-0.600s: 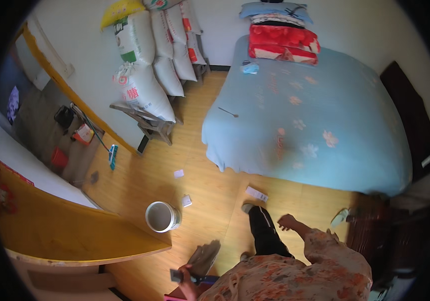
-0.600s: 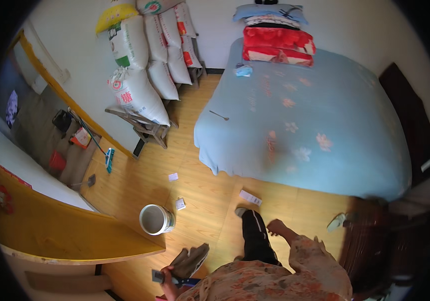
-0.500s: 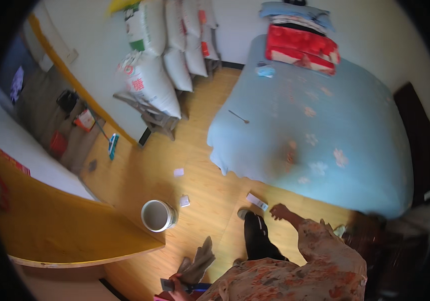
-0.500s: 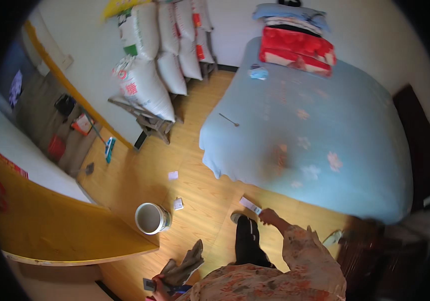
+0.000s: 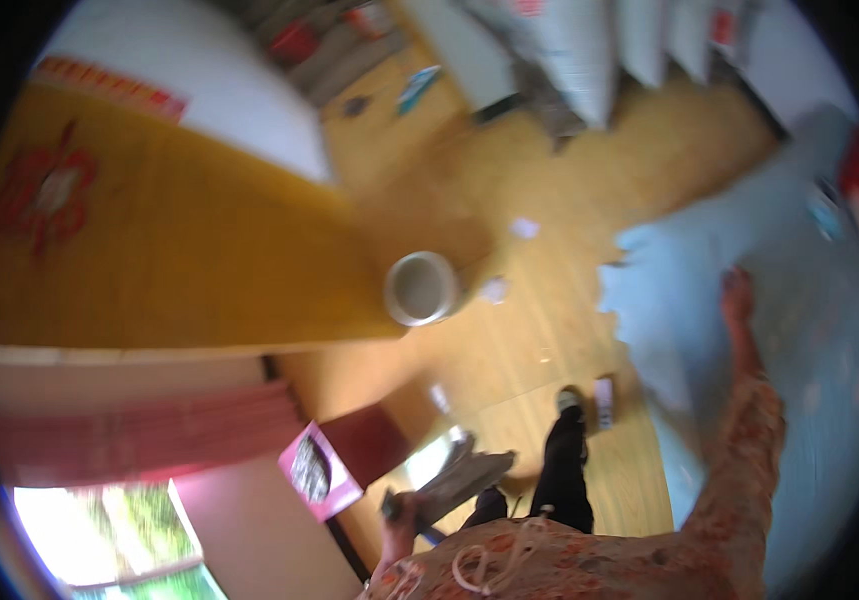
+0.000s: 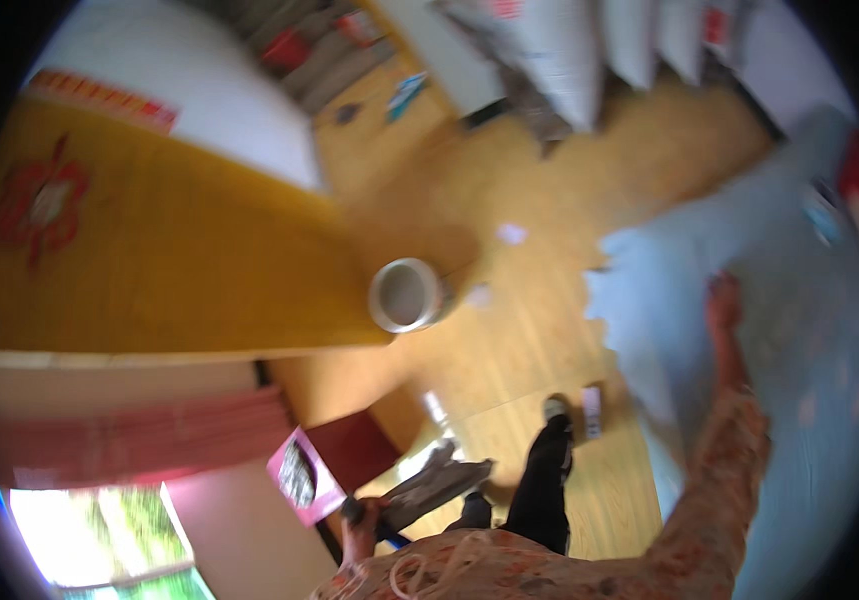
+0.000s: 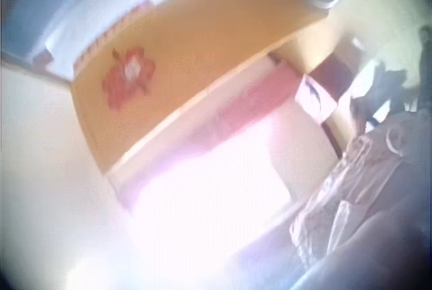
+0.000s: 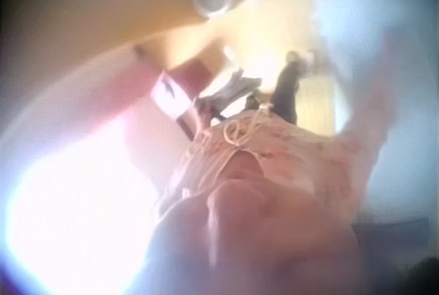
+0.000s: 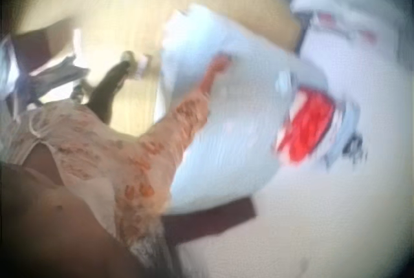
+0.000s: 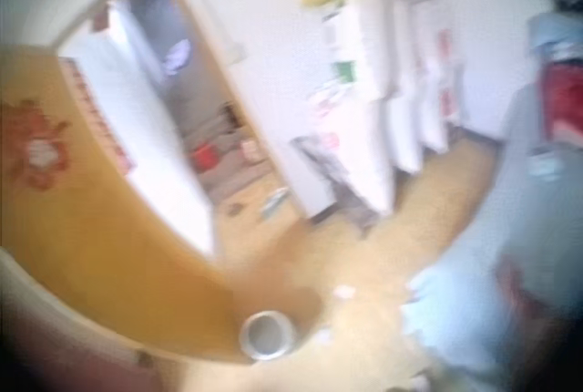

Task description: The person cleans the window frame using a cloth and a scraper. They wipe the frame, scrape off residue, and wipe again, repeating the process along the frame.

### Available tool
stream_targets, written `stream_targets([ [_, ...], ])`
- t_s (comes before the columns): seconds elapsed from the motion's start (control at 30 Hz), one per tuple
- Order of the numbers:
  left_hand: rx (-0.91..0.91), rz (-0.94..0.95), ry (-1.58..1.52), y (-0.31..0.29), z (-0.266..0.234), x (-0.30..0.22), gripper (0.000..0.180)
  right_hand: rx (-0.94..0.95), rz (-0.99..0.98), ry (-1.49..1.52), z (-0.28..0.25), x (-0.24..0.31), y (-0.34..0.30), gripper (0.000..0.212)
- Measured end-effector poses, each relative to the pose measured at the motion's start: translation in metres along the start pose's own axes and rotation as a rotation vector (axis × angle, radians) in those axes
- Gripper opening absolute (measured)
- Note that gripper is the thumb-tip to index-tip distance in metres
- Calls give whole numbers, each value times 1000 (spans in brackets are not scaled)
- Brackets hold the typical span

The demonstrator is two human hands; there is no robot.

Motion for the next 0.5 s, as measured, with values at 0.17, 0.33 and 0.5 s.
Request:
stream_targets([
  [0.17,-12,-143,-122,-25,17,25,30,314,-17,-273,49,-77,45,45],
  [0.33,-46,-118,-49,-50,13,66,34,224,-173,-181,45,-27,35,27],
  [0.5,-128,-113,-143,-80,-21,107,35,606,-55,-224,-15,74,13,17],
])
Point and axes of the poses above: each hand's wrist, its own y-axis towards the middle knuckle, its own z-axis out of the palm, x = y × z, the point moved 3 cm from there along y, towards the middle knuckle, and after that the axes turned 7 degrees about -z, right-handed, at the moved point
